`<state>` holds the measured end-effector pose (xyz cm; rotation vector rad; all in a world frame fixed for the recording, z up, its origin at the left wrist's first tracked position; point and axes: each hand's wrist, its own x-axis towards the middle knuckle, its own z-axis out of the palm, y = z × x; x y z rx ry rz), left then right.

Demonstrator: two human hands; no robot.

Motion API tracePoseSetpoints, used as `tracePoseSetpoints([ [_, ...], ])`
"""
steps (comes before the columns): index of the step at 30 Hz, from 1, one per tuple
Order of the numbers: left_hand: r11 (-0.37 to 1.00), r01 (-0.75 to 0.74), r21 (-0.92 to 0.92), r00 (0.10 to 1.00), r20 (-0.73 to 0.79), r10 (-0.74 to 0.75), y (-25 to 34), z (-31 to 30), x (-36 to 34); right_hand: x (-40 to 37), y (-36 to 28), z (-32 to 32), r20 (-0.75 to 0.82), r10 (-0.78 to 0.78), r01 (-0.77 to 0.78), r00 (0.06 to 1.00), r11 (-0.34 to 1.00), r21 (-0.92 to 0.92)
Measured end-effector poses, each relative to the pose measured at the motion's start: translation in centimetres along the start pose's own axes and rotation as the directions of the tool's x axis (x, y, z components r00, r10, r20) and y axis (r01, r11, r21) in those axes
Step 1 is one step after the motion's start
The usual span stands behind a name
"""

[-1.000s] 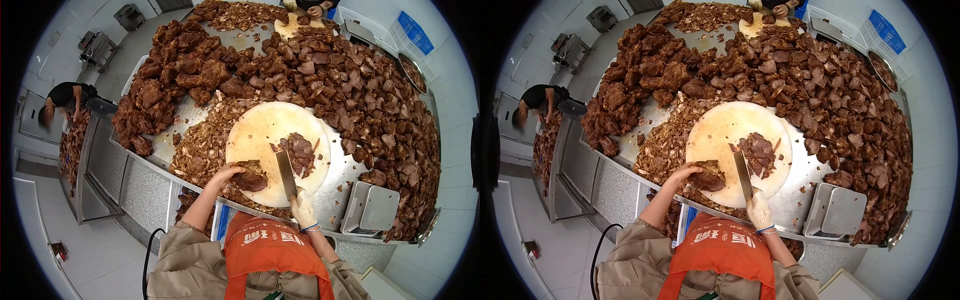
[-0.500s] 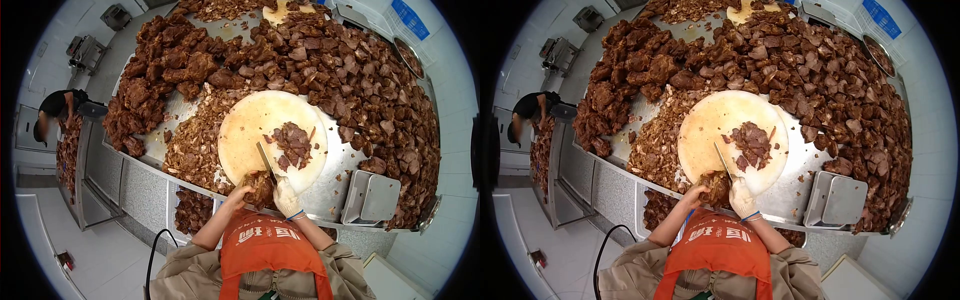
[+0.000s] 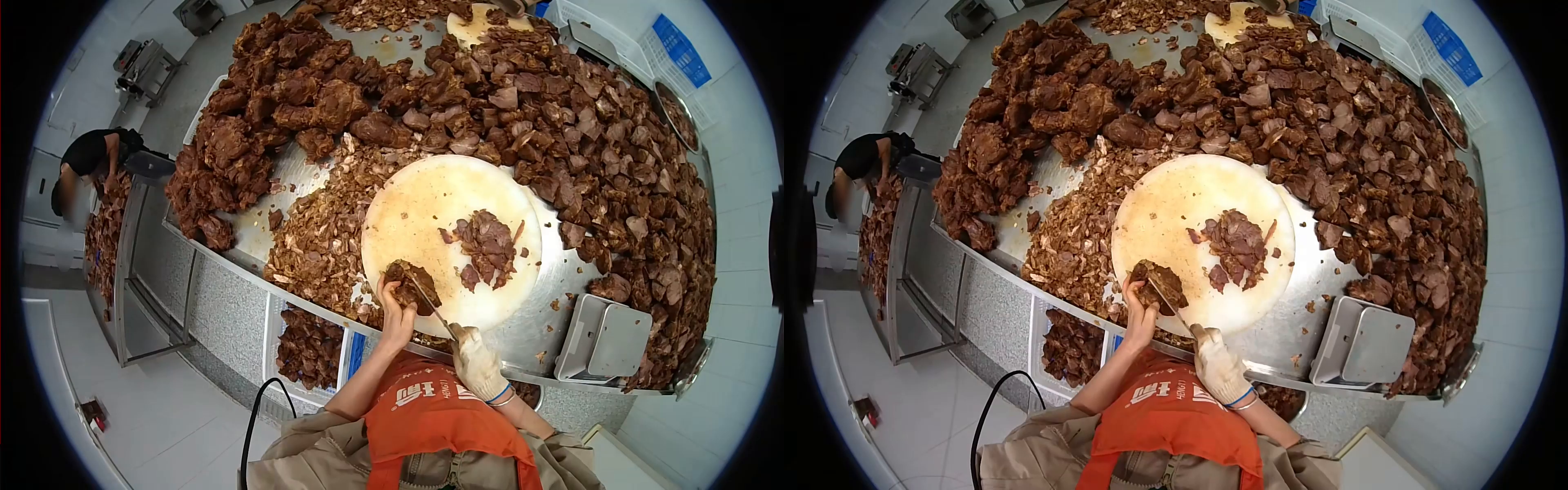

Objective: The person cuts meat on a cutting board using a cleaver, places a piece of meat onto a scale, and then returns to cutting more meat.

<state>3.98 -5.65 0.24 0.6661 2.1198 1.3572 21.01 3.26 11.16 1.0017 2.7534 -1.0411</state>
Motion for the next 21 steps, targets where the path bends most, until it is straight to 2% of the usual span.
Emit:
tracePoseSetpoints([
  [2, 1.000, 0.000, -0.001, 1.000, 0.029, 0.000, 0.3, 0.0, 0.4, 0.0, -0.5, -0.4, 0.121, 0.090, -0.072, 0.989, 0.987, -0.145],
  [5, 0.999, -0.017, 0.036, 0.999, 0.031, 0.016, 0.3, 0.2, 0.5, -0.1, -0.3, -1.4, 0.143, 0.061, -0.032, 0.988, 0.980, -0.195],
  [7, 0.993, -0.039, 0.113, 0.999, 0.013, 0.038, 0.5, 0.4, 0.8, -0.4, 0.2, -1.3, 0.132, 0.056, -0.030, 0.990, 0.981, -0.190],
  [10, 0.994, -0.004, 0.110, 1.000, 0.024, 0.001, 0.6, 0.5, 1.0, -0.2, 0.7, -1.0, 0.115, 0.022, -0.001, 0.993, 0.983, -0.182],
  [12, 0.988, -0.030, 0.154, 0.999, 0.037, 0.024, 0.1, 0.4, 1.1, 0.3, 1.6, 0.3, 0.104, 0.003, 0.015, 0.995, 0.985, -0.174],
  [13, 0.979, -0.054, 0.197, 0.998, 0.043, 0.047, -0.1, 0.4, 1.2, 0.9, 2.2, 1.6, 0.084, 0.016, -0.024, 0.996, 0.995, 0.094],
  [14, 0.965, -0.079, 0.249, 0.996, 0.054, 0.067, -0.6, 0.7, 1.4, 1.0, 2.5, 2.6, 0.066, 0.035, -0.056, 0.997, 0.933, 0.356],
  [15, 0.964, -0.084, 0.252, 0.996, 0.063, 0.070, 0.1, 0.6, 1.5, 1.8, 0.2, 0.0, 0.044, -0.009, 0.010, 0.999, 0.999, -0.031],
  [16, 0.961, -0.097, 0.257, 0.995, 0.060, 0.084, 1.3, 0.5, 1.9, 2.8, -0.5, 0.0, 0.036, -0.003, 0.004, 0.999, 1.000, -0.028],
  [18, 0.956, -0.131, 0.263, 0.991, 0.052, 0.121, 2.1, 0.6, 2.6, 3.7, -1.3, 0.2, 0.087, 0.052, -0.020, 0.995, 0.945, -0.327],
  [19, 0.955, -0.138, 0.262, 0.990, 0.058, 0.127, 1.9, 0.8, 2.7, 3.7, -1.2, 0.2, 0.028, -0.011, 0.020, 1.000, 0.946, -0.325],
  [21, 0.968, -0.069, 0.242, 0.997, 0.051, 0.059, 1.2, 0.9, 3.2, 2.9, -0.4, -0.8, 0.034, -0.005, 0.014, 0.999, 0.966, -0.260],
])
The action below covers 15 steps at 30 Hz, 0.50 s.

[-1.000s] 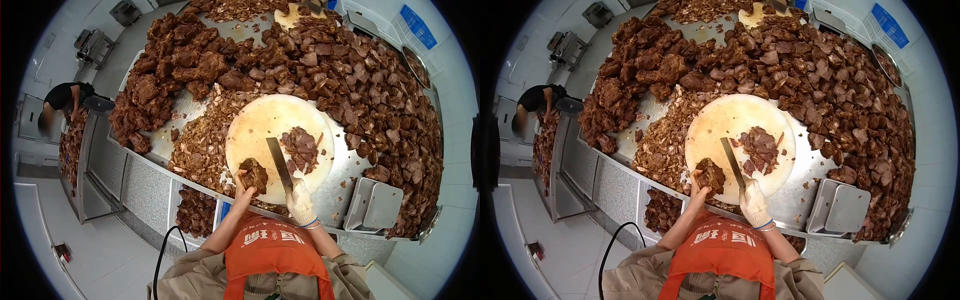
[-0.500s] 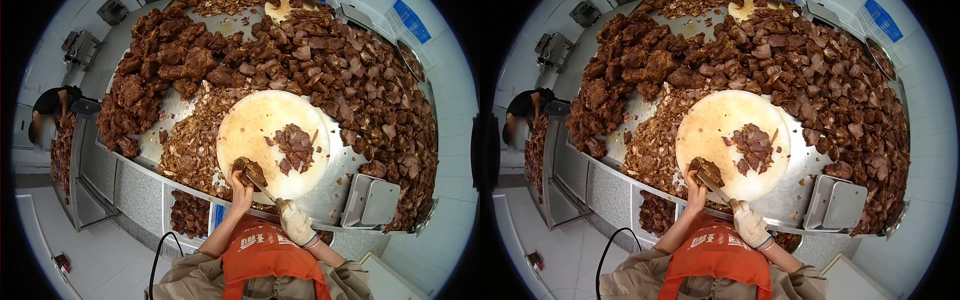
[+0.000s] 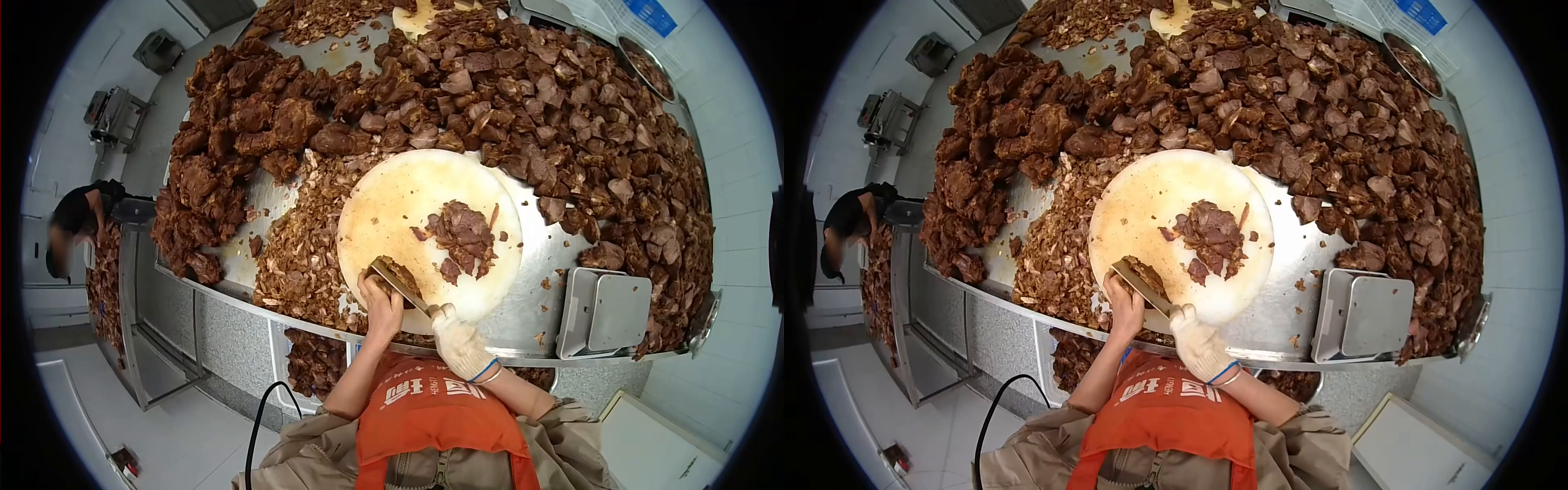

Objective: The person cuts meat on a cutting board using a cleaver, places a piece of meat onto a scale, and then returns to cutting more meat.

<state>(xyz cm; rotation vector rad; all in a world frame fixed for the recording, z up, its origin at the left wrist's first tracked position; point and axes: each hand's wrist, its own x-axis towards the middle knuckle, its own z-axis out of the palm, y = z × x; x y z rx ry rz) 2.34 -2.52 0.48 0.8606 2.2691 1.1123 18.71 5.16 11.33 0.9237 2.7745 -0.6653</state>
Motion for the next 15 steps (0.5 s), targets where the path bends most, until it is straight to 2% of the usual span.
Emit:
tracePoseSetpoints([
  [1, 1.000, -0.002, 0.027, 1.000, -0.021, 0.002, 0.3, 0.2, 0.1, -0.5, 0.6, -0.3, 0.014, -0.003, 0.002, 1.000, 0.998, 0.063],
  [3, 1.000, 0.009, 0.027, 1.000, -0.006, -0.009, 0.7, 0.1, 0.5, -0.5, 1.3, 1.2, 0.021, 0.012, -0.012, 1.000, 1.000, -0.005],
  [5, 0.999, 0.027, 0.031, 1.000, 0.010, -0.027, 0.9, 0.3, 0.5, 0.5, 1.1, 1.9, 0.008, 0.030, -0.031, 1.000, 0.997, 0.074],
  [6, 0.999, -0.011, 0.049, 1.000, -0.015, 0.011, 0.7, 0.5, 0.6, 1.5, 1.0, 2.5, 0.004, 0.028, -0.028, 1.000, 0.997, 0.076],
  [8, 0.996, -0.055, 0.077, 0.998, -0.033, 0.057, 0.1, 0.6, 0.8, 3.3, 0.5, 3.5, -0.228, -0.204, 0.141, 0.952, 0.954, -0.264],
  [10, 0.989, -0.074, 0.130, 0.997, -0.011, 0.076, -0.2, 0.6, 1.3, 3.0, 0.3, 2.7, -0.271, -0.210, 0.132, 0.939, 0.951, -0.278],
  [13, 1.000, -0.018, 0.000, 1.000, -0.007, 0.018, 0.9, 0.4, 1.2, 1.6, 0.7, 1.8, 0.026, 0.056, -0.058, 0.998, 0.994, 0.096],
  [15, 0.995, -0.075, 0.066, 0.996, -0.053, 0.078, 0.2, 0.5, 1.0, 2.5, -0.6, 0.8, 0.095, 0.089, -0.095, 0.991, 0.994, 0.060],
])
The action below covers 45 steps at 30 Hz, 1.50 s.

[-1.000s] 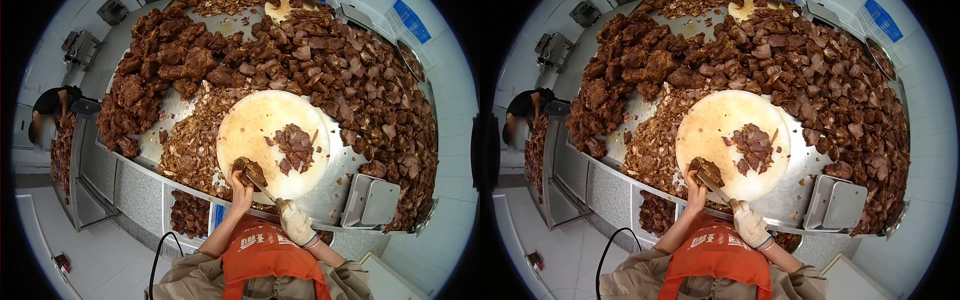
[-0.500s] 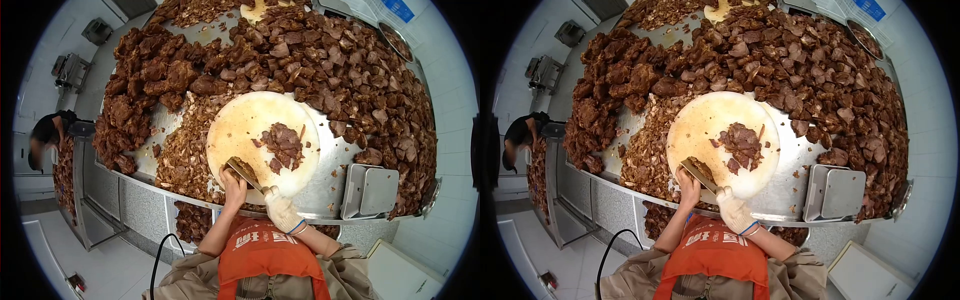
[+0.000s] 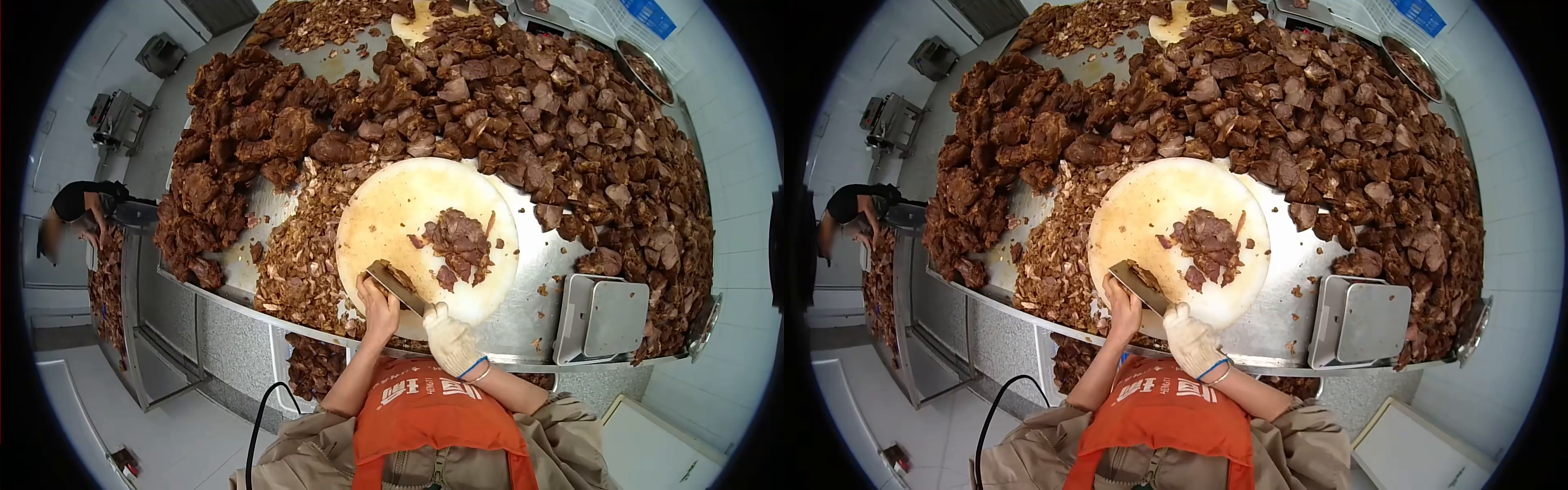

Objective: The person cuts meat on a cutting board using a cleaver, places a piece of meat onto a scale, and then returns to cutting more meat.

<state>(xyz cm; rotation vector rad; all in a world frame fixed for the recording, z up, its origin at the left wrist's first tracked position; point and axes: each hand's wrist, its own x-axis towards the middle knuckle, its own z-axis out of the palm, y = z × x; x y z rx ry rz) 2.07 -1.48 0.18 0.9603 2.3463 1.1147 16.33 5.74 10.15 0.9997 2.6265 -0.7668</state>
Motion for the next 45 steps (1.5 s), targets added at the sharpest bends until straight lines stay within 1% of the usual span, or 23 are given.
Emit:
tracePoseSetpoints([
  [1, 1.000, -0.005, 0.012, 1.000, 0.018, 0.005, 0.3, -0.5, 0.2, 1.1, -0.5, -0.9, 0.041, 0.040, -0.038, 0.998, 0.999, -0.032],
  [2, 1.000, -0.005, 0.016, 1.000, 0.026, 0.004, 0.0, -0.7, 0.0, 1.9, 0.3, -0.9, 0.002, -0.102, 0.102, 0.995, 0.993, -0.062],
  [4, 0.998, 0.047, -0.030, 0.996, 0.072, -0.045, -0.2, -0.7, 0.9, 2.7, 2.8, -1.5, -0.250, -0.276, 0.306, 0.928, 0.948, 0.087],
  [5, 0.996, 0.076, -0.041, 0.992, 0.107, -0.071, 0.4, -1.0, 1.0, 4.4, 5.2, 0.3, -0.143, -0.212, 0.232, 0.967, 0.963, 0.137],
  [7, 0.998, 0.064, -0.028, 0.992, 0.114, -0.060, 0.3, -0.9, 1.4, 3.9, 6.4, -1.7, -0.358, -0.319, 0.384, 0.878, 0.914, 0.128],
  [8, 0.999, 0.050, -0.015, 0.991, 0.127, -0.048, 0.2, -0.9, 1.4, 3.9, 6.8, -1.4, -0.365, -0.347, 0.399, 0.864, 0.914, 0.076],
  [11, 0.997, 0.065, -0.044, 0.986, 0.154, -0.057, 0.1, -1.0, 1.6, 1.9, 5.7, -1.1, -0.206, -0.236, 0.249, 0.950, 0.967, 0.042],
  [15, 0.998, 0.066, -0.015, 0.984, 0.165, -0.062, -0.6, -1.1, 1.6, -2.4, 4.4, -0.8, -0.148, -0.124, 0.100, 0.981, 0.982, -0.162],
  [24, 0.999, 0.025, -0.035, 0.985, 0.169, -0.018, -0.8, -1.5, 1.9, 1.6, 5.7, 2.9, -0.268, -0.204, 0.174, 0.941, 0.976, -0.132],
  [25, 0.984, 0.107, -0.140, 0.977, 0.201, -0.078, -0.9, -1.9, 2.4, 2.6, 5.0, 3.0, -0.317, -0.231, 0.196, 0.920, 0.971, -0.138],
  [27, 0.851, 0.342, -0.398, 0.922, 0.315, -0.224, -2.9, -3.2, 3.4, 4.9, 4.0, 2.3, -0.324, -0.254, 0.259, 0.911, 0.965, -0.029],
  [28, 0.632, 0.349, -0.692, 0.920, 0.383, -0.088, -4.5, -4.5, 3.4, 5.6, 3.6, 1.9, -0.297, -0.271, 0.287, 0.916, 0.958, 0.011],
  [29, 0.319, 0.344, -0.883, 0.921, 0.383, 0.068, -6.0, -5.5, 3.3, 6.1, 3.8, 2.3, -0.337, -0.292, 0.330, 0.895, 0.942, 0.060],
  [30, 0.553, 0.545, -0.630, 0.835, 0.353, -0.421, -5.4, -4.8, 4.3, 5.9, 3.7, 2.0, -0.333, -0.258, 0.293, 0.907, 0.954, 0.058],
  [32, 0.480, 0.564, -0.671, 0.822, 0.403, -0.403, -2.1, -7.1, 4.3, 4.5, 3.5, 0.2, -0.351, -0.239, 0.265, 0.905, 0.964, 0.029],
  [33, 0.704, 0.462, -0.540, 0.885, 0.235, -0.401, -3.0, -6.5, 3.7, 3.7, 3.3, -1.1, -0.326, -0.239, 0.258, 0.915, 0.966, 0.015],
  [35, 0.925, 0.180, -0.335, 0.983, 0.032, -0.180, -3.2, -5.0, 2.4, 2.7, 4.0, -1.2, -0.257, -0.185, 0.201, 0.949, 0.979, 0.038],
  [38, 0.941, 0.184, -0.284, 0.974, 0.185, -0.135, -2.4, -5.0, 2.2, 2.8, 5.4, 0.9, -0.342, -0.217, 0.247, 0.914, 0.968, 0.045],
  [39, 0.977, 0.117, -0.178, 0.975, 0.208, -0.079, -2.7, -5.0, 2.4, 2.7, 5.5, 1.1, -0.359, -0.217, 0.258, 0.908, 0.964, 0.070],
  [41, 0.783, 0.382, -0.491, 0.886, 0.436, -0.159, -3.1, -5.4, 4.0, 2.0, 5.7, 1.3, -0.385, -0.239, 0.285, 0.891, 0.956, 0.065],
  [42, 0.786, 0.421, -0.452, 0.877, 0.423, -0.226, -2.5, -6.2, 5.0, 2.0, 5.7, 1.3, -0.424, -0.255, 0.311, 0.869, 0.948, 0.066],
  [44, 0.566, 0.655, -0.501, 0.746, 0.548, -0.378, -3.1, -7.6, 7.2, 1.8, 5.7, 1.4, -0.414, -0.251, 0.304, 0.875, 0.950, 0.066],
  [45, 0.613, 0.592, -0.522, 0.803, 0.446, -0.395, -3.3, -7.9, 7.4, 1.8, 5.6, 1.5, -0.407, -0.241, 0.293, 0.881, 0.953, 0.071],
])
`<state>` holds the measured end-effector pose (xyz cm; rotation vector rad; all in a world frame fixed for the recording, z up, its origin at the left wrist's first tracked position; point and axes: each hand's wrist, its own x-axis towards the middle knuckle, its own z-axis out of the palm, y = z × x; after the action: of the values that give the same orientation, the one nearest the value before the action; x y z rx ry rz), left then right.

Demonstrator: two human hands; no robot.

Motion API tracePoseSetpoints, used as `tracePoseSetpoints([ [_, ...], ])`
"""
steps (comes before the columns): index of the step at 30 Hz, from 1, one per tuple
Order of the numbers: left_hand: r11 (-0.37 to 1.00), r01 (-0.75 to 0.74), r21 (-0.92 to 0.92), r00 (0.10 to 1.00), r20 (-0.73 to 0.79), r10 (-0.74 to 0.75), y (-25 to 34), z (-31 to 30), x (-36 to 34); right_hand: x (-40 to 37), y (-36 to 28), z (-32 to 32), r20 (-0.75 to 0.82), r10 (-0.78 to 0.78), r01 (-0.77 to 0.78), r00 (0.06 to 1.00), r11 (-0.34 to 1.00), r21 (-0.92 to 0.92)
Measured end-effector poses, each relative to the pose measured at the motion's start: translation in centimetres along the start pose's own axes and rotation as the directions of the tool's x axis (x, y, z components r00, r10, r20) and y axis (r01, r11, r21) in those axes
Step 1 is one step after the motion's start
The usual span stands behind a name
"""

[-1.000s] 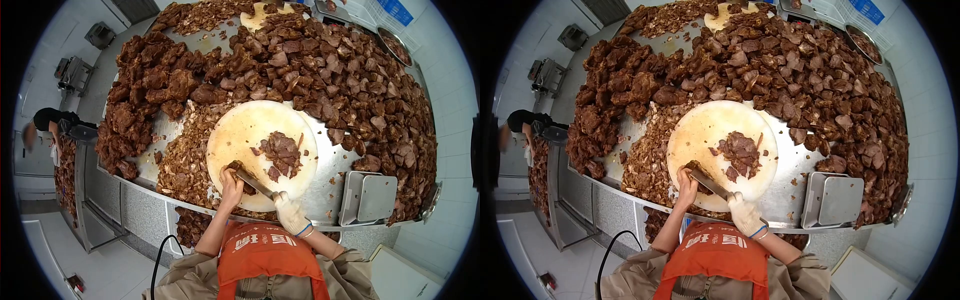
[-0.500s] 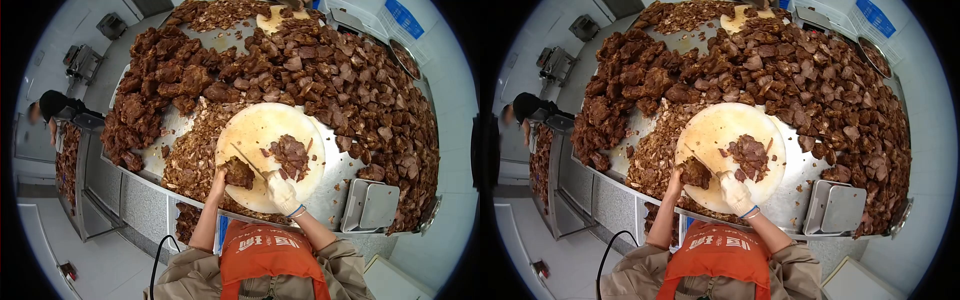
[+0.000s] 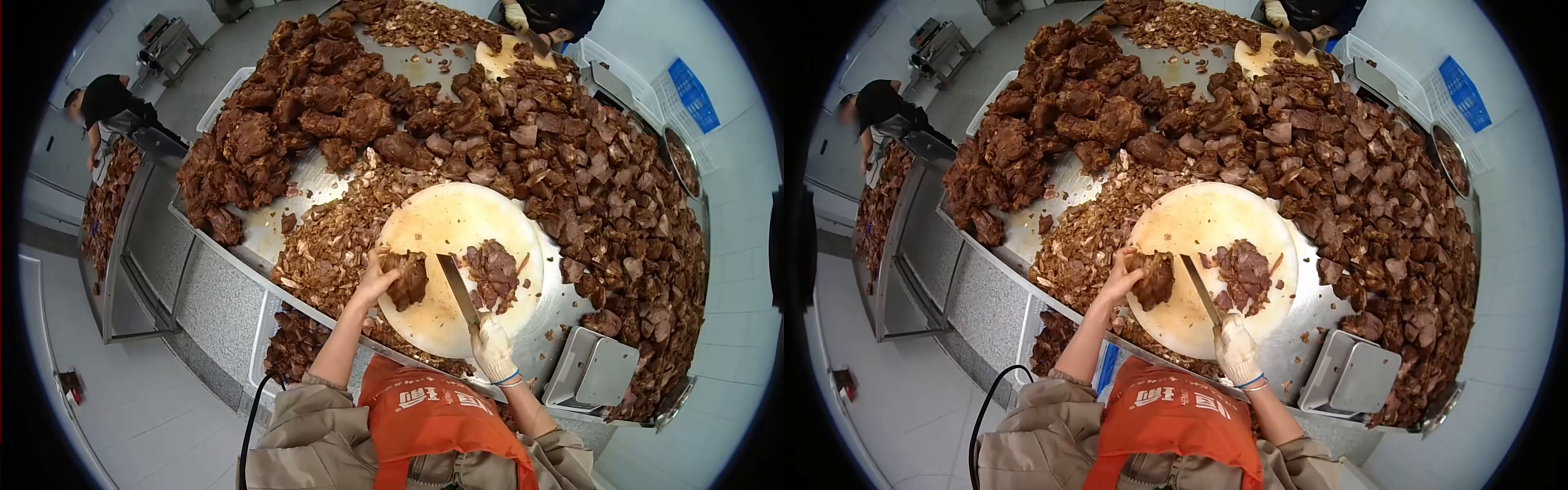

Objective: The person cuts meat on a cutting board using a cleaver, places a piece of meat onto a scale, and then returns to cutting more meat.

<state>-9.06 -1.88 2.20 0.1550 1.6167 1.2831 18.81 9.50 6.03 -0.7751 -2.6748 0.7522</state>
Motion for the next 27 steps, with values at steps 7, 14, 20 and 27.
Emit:
tracePoseSetpoints([
  [7, 0.889, -0.301, -0.344, 0.930, -0.311, 0.195, -3.4, 1.6, 0.5, 0.0, 0.9, 1.1, 0.015, 0.003, -0.003, 1.000, 1.000, -0.002],
  [14, 0.965, -0.143, -0.222, 0.988, -0.089, 0.125, -4.1, -4.9, 3.3, 2.2, -1.3, -3.0, 0.082, 0.000, 0.008, 0.997, 0.995, -0.101],
  [20, 0.960, -0.157, 0.234, 0.981, -0.077, 0.179, -2.8, 0.2, -1.4, 2.7, 0.8, -0.3, -0.042, -0.015, 0.011, 0.999, 0.994, -0.104],
  [27, 0.966, -0.243, -0.090, 0.932, -0.296, 0.207, -6.7, 2.0, 0.2, 6.8, 0.4, 4.4, 0.016, -0.093, 0.095, 0.995, 0.990, -0.107],
])
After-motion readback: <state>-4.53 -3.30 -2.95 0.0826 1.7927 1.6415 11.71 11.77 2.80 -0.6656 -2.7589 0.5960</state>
